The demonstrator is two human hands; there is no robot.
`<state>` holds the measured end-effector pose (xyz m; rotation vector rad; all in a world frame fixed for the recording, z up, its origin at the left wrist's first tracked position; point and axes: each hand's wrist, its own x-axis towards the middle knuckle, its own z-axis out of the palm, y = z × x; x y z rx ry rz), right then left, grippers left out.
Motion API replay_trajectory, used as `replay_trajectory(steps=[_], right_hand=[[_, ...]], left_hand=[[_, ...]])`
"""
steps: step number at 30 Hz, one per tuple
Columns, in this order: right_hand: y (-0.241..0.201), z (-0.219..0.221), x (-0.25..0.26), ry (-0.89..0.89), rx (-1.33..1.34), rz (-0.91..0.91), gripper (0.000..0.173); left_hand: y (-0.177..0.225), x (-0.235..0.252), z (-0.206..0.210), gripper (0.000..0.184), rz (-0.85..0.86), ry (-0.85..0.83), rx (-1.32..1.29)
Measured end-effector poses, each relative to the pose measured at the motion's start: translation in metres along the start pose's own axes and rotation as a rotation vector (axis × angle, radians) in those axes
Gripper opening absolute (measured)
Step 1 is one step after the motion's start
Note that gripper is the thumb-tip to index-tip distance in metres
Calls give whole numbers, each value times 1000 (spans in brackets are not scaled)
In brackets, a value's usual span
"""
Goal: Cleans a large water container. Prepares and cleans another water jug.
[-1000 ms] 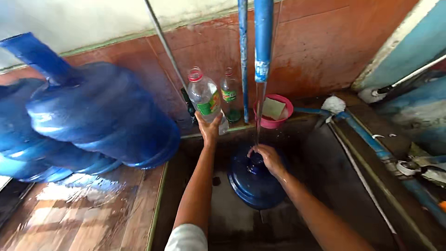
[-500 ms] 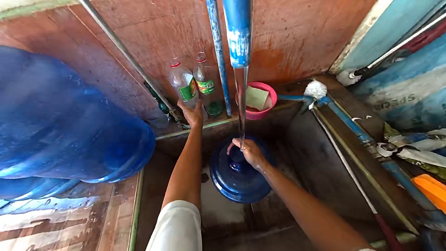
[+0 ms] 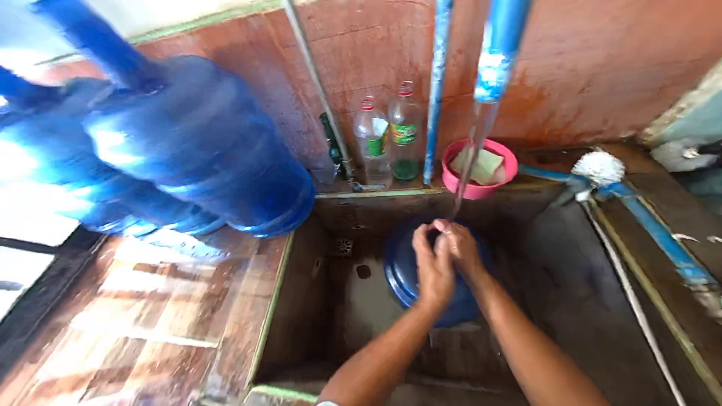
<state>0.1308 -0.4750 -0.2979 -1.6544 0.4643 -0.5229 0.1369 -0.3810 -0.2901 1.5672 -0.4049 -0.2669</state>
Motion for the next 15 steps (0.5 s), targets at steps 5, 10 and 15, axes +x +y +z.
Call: replay_trajectory(steps=[5,10,15], right_hand=[[-12,7,-32,85,13,11,42],[-30,-4,-20,-12,-327,22,44],[-20,-7,-30,51,-186,-118,42]], left_hand=[[-7,14,10,43,46,61,-109],[14,42,2,42,-231,91,-57],[28,23,20,35,-84,51,15]])
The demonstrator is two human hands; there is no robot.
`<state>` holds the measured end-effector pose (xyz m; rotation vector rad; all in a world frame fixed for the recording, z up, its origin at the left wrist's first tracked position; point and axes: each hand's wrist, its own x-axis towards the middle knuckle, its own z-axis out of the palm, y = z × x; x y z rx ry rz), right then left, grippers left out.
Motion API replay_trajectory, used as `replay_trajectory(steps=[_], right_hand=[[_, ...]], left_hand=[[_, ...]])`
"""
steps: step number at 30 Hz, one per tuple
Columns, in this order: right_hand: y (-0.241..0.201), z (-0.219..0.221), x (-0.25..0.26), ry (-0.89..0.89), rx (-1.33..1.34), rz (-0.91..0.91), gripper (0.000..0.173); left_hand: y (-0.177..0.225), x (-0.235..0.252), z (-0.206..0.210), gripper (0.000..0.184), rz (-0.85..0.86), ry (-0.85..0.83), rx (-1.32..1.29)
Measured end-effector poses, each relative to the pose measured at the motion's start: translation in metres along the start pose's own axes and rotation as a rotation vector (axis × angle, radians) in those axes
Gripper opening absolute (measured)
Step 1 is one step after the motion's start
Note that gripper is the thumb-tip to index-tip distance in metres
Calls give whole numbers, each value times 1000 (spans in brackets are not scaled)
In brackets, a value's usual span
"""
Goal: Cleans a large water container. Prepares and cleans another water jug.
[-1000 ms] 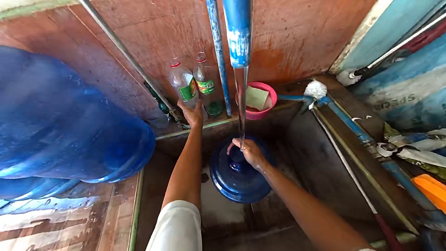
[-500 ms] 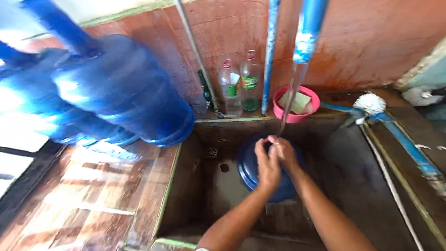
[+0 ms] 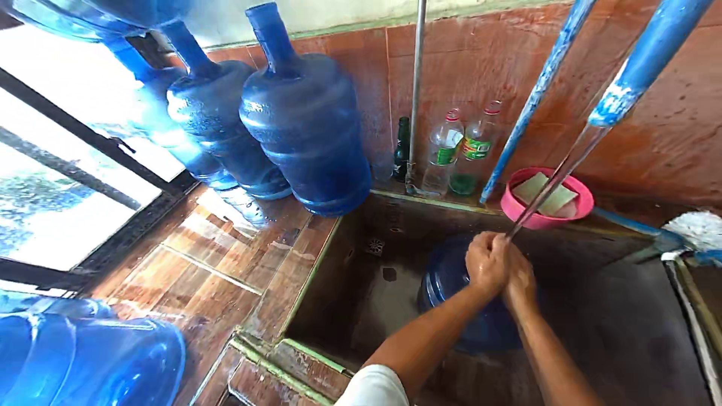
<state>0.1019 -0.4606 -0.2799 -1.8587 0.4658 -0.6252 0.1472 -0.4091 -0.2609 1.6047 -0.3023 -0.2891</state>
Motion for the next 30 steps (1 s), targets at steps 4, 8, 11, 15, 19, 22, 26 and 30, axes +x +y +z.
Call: replay_trajectory(steps=[4,8,11,15,19,22,26,30], right_hand=[[-16,-13,7,-138,-344,-17,42],[-3,-13,18,-61,-407,-57,35],[32,-41,17,31,-425,-179,34],[55,-101,9,23,-461,11,38],[61,-148,-5,142,-468,285,46],[53,-159,-16,214,-481,528,49],[58,-177,-21,283,-520,691,49],[58,-185,-32,300,-623,774,52]], left_hand=[[-11,24,-3,47,-48,77,-130],[-29,14,6,58,4,9,-56],[-58,7,1,44,214,-259,491],[-71,16,20,37,196,-426,615],[-97,37,18,54,-84,-527,329],[-156,53,18,47,-105,-521,249],[-246,72,-2,66,-477,-361,371],[-295,45,-39,67,-816,-142,-4]])
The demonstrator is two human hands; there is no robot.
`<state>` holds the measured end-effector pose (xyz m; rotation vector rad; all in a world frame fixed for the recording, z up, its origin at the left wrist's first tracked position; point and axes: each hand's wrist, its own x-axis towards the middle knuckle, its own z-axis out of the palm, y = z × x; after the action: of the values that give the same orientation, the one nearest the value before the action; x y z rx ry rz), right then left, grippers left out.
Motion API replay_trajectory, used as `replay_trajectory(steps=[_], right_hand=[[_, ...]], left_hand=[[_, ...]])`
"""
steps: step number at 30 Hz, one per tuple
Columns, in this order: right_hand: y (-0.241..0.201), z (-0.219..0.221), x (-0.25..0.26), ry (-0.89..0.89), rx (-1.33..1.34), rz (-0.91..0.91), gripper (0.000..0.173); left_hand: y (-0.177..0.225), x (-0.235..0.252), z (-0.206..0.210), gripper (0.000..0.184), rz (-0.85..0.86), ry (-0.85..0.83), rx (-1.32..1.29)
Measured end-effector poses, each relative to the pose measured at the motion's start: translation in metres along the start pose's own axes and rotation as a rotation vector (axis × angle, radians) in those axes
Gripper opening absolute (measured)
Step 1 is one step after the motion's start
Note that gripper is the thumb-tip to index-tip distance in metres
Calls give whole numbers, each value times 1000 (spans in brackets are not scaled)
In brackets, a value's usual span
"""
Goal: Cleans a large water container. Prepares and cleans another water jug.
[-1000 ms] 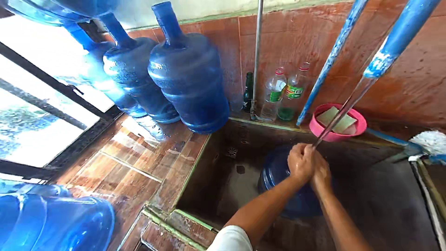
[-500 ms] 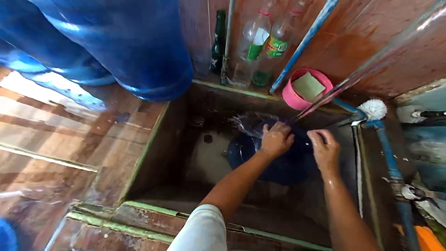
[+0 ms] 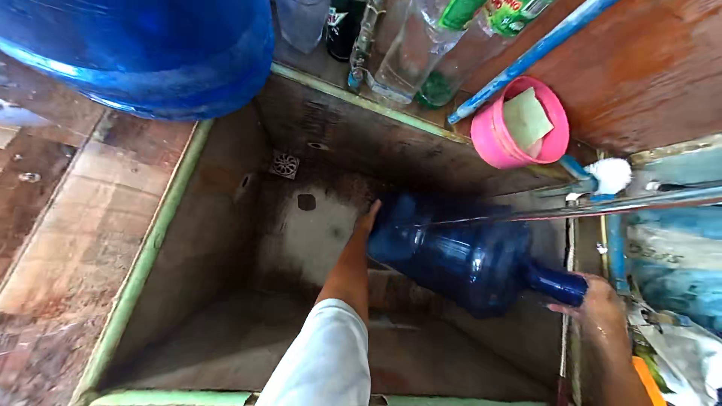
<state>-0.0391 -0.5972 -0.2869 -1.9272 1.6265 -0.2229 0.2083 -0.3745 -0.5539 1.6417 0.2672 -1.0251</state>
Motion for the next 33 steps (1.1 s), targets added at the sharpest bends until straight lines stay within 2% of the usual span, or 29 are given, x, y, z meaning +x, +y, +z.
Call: replay_trajectory(steps=[1,3,7,10,13,19,22,26,28,33], right_hand=[[5,0,0,13,-13,-4,53],[11,2,-3,24,-10,-10,51],[-7,6,-32,10,22,-97,48],[-17,2,-43,14,122,-100,48],[-7,11,-44,-67,327,41,48],[58,87,-64,-303,753,392,50],[60,96,-78,-460,826,438,47],[57,90,-76,-501,897,422,46],[60,84,-74,-500,953,427,45],[69,82,-72,-469,1112,386,44]], left_hand=[[-9,-6,-4,71,-90,-48,-108],[-30,-15,-9,75,-156,-80,-214],[-34,-40,-50,66,-92,-56,-223],[3,-77,-86,66,-39,18,-90],[57,-126,-120,60,106,150,36],[159,-244,-160,50,427,321,343],[189,-312,-155,43,570,377,511],[208,-393,-114,38,789,346,633],[213,-422,-88,41,846,340,709],[214,-467,-35,63,979,324,840]])
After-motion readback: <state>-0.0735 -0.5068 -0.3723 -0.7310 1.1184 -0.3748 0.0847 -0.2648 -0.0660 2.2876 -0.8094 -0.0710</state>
